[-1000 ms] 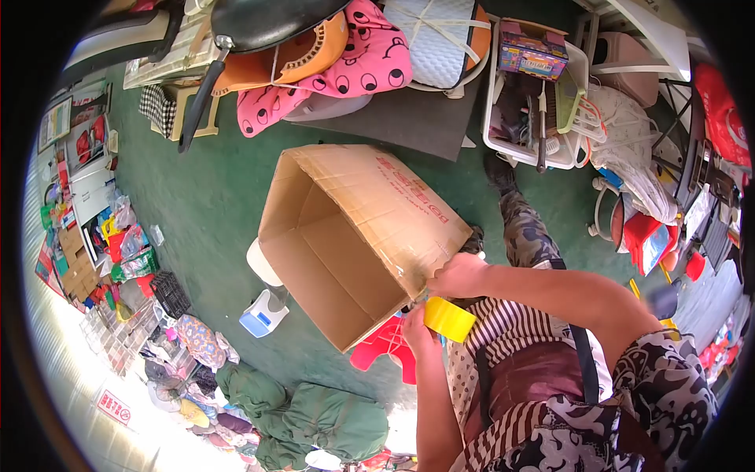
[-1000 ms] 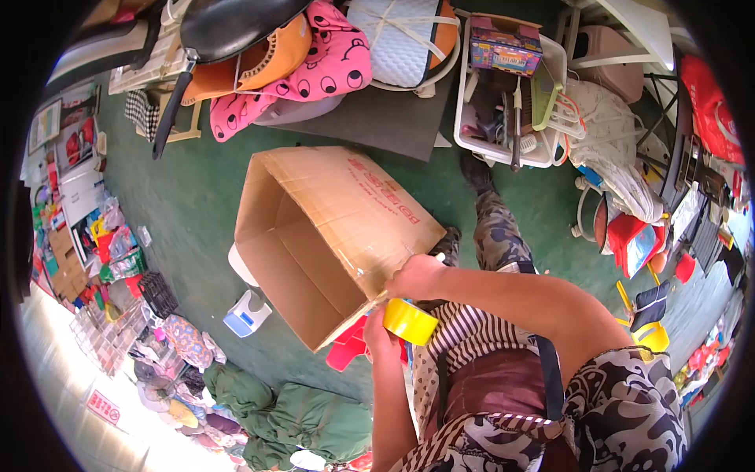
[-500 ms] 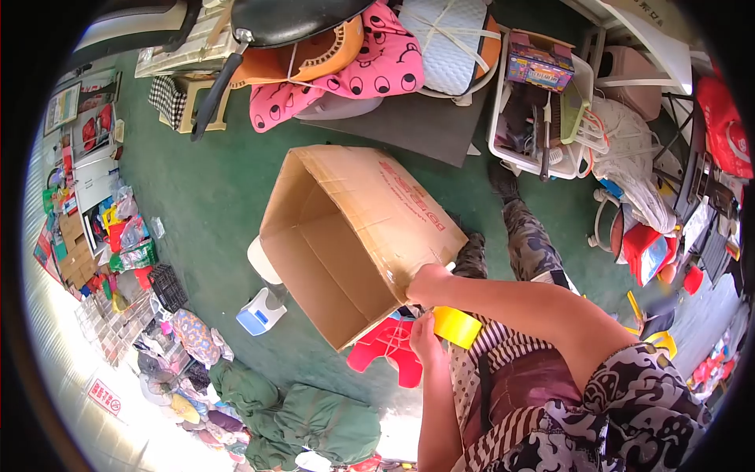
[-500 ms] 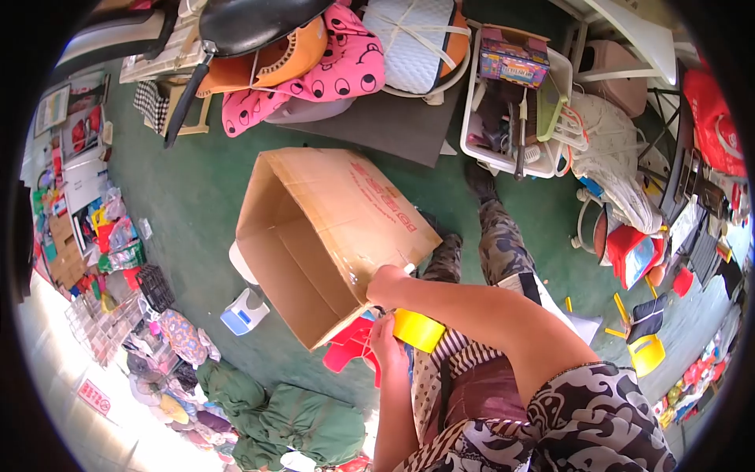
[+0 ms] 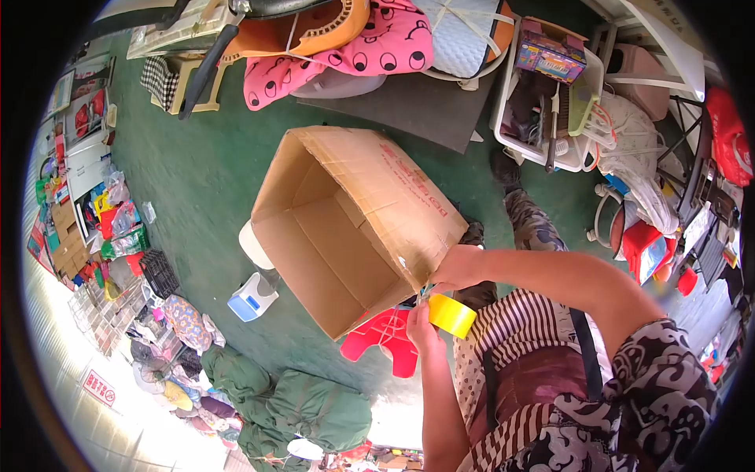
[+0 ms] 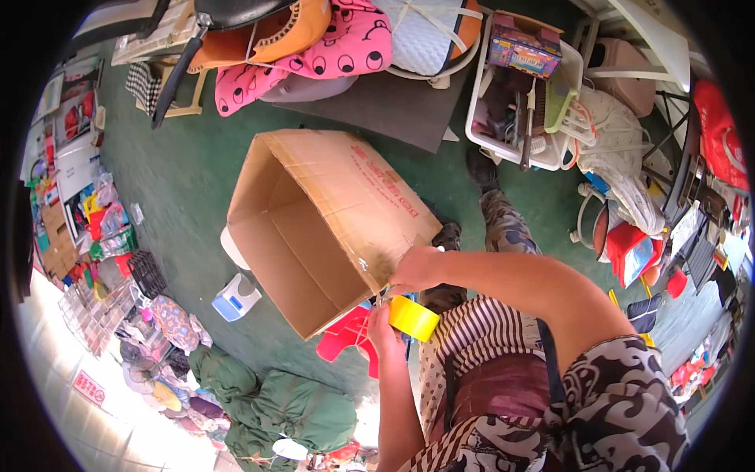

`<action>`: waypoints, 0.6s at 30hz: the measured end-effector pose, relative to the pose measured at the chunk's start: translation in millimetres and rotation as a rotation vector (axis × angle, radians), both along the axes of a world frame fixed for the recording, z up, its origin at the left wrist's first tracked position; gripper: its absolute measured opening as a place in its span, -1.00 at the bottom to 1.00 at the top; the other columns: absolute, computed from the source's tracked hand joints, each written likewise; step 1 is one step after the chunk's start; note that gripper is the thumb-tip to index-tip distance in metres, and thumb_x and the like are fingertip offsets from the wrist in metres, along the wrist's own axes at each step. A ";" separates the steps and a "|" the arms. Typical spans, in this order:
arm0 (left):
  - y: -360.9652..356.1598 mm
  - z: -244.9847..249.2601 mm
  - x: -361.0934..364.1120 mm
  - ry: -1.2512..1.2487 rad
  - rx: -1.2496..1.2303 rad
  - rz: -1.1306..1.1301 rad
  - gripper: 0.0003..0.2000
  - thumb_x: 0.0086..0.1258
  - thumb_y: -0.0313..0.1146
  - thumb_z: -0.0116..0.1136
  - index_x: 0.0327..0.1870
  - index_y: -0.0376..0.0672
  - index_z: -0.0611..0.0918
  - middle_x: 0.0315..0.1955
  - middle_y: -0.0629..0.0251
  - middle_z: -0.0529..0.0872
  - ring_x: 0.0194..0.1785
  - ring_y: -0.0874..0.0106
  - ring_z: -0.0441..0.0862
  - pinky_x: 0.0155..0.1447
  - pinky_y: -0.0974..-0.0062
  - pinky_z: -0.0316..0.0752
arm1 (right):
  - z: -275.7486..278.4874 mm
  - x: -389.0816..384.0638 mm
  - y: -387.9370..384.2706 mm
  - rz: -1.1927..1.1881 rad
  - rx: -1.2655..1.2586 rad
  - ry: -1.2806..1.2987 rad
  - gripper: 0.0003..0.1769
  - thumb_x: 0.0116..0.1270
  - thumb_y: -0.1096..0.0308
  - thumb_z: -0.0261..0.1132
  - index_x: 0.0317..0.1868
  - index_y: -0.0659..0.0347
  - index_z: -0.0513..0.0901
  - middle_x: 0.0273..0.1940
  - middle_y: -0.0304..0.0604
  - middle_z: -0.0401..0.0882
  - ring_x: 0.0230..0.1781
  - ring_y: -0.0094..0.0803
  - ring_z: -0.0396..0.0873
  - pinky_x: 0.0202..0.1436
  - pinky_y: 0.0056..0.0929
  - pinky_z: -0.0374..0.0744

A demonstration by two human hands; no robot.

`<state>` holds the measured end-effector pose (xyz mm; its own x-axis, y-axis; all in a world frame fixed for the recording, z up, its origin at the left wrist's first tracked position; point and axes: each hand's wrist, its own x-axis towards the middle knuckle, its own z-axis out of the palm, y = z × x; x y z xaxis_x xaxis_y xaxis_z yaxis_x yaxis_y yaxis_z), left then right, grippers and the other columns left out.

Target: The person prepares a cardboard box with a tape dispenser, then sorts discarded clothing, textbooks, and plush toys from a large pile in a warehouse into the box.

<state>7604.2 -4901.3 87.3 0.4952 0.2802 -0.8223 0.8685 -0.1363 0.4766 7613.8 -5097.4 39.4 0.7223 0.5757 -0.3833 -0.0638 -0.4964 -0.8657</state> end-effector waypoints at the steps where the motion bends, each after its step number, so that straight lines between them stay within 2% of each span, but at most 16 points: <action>1: -1.8 2.5 0.2 -0.006 -0.009 -0.010 -0.89 0.30 -0.40 0.12 -0.31 -0.26 0.58 -0.39 0.31 0.62 -0.33 0.49 0.59 -0.26 0.56 0.52 | -5.5 -0.7 7.6 0.000 -0.004 0.025 -0.52 0.35 -0.15 -0.08 -0.21 0.05 0.56 -0.41 -0.06 0.62 -0.29 -0.04 0.59 -0.21 -0.09 0.52; 5: -12.2 9.1 4.0 -0.053 -0.048 -0.050 -0.89 0.30 -0.40 0.12 -0.34 -0.27 0.57 -0.42 0.31 0.62 -0.37 0.51 0.57 -0.28 0.56 0.50 | -18.1 -4.5 21.9 -0.073 0.033 -0.033 -0.56 0.37 -0.11 -0.07 -0.24 0.08 0.51 -0.47 -0.09 0.59 -0.36 -0.07 0.59 -0.29 -0.16 0.52; 9: -15.9 7.4 7.2 -0.064 0.002 -0.018 -0.88 0.28 -0.39 0.14 -0.36 -0.27 0.58 -0.44 0.32 0.61 -0.40 0.51 0.56 -0.28 0.55 0.49 | -9.6 11.4 21.6 0.029 -0.028 0.037 -0.53 0.36 -0.13 -0.08 -0.17 0.08 0.53 -0.37 -0.07 0.62 -0.27 -0.06 0.59 -0.21 -0.13 0.53; 12: -10.5 8.9 6.0 -0.060 0.110 -0.077 -0.87 0.23 -0.38 0.17 -0.38 -0.27 0.58 -0.34 0.25 0.61 -0.30 0.43 0.57 -0.23 0.49 0.50 | 4.1 27.1 17.5 0.092 -0.045 0.093 -0.51 0.35 -0.14 -0.08 -0.14 0.09 0.55 -0.33 -0.07 0.64 -0.22 -0.07 0.59 -0.17 -0.13 0.53; 14: -7.8 7.6 6.3 -0.117 0.410 -0.390 -0.88 0.19 -0.39 0.18 -0.37 -0.27 0.59 -0.27 0.18 0.57 -0.20 0.36 0.54 -0.20 0.41 0.49 | 10.8 33.3 15.7 0.104 -0.047 0.119 -0.51 0.35 -0.13 -0.06 -0.15 0.10 0.56 -0.33 -0.08 0.64 -0.22 -0.07 0.60 -0.17 -0.14 0.53; 15: -7.8 7.1 2.8 -0.121 0.414 -0.392 -0.88 0.19 -0.39 0.18 -0.37 -0.27 0.59 -0.27 0.18 0.57 -0.20 0.36 0.54 -0.20 0.41 0.49 | 13.0 36.2 17.3 0.099 -0.059 0.113 -0.53 0.34 -0.10 -0.02 -0.18 0.10 0.60 -0.33 -0.09 0.64 -0.22 -0.09 0.60 -0.17 -0.15 0.54; 17: -37.5 24.0 2.4 -0.274 0.504 -0.604 -0.91 0.18 -0.45 0.18 -0.34 -0.26 0.58 -0.25 0.16 0.52 -0.17 0.32 0.49 -0.16 0.36 0.46 | 11.0 48.0 28.1 0.099 -0.061 0.088 -0.55 0.33 -0.07 0.01 -0.21 0.11 0.63 -0.34 -0.10 0.65 -0.22 -0.11 0.61 -0.18 -0.15 0.55; 18: -62.7 32.8 -7.7 -0.496 0.466 -0.867 -0.91 0.19 -0.48 0.17 -0.31 -0.25 0.59 -0.25 0.17 0.51 -0.19 0.32 0.49 -0.15 0.38 0.45 | 3.4 56.8 39.7 0.065 -0.173 0.122 -0.57 0.31 -0.06 0.04 -0.26 0.10 0.66 -0.34 -0.13 0.66 -0.25 -0.13 0.62 -0.20 -0.16 0.56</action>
<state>7596.5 -4963.9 120.1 0.9198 -0.0915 -0.3817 0.1171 -0.8641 0.4895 7670.6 -5057.7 42.8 0.6279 0.5376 -0.5627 -0.1263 -0.6430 -0.7553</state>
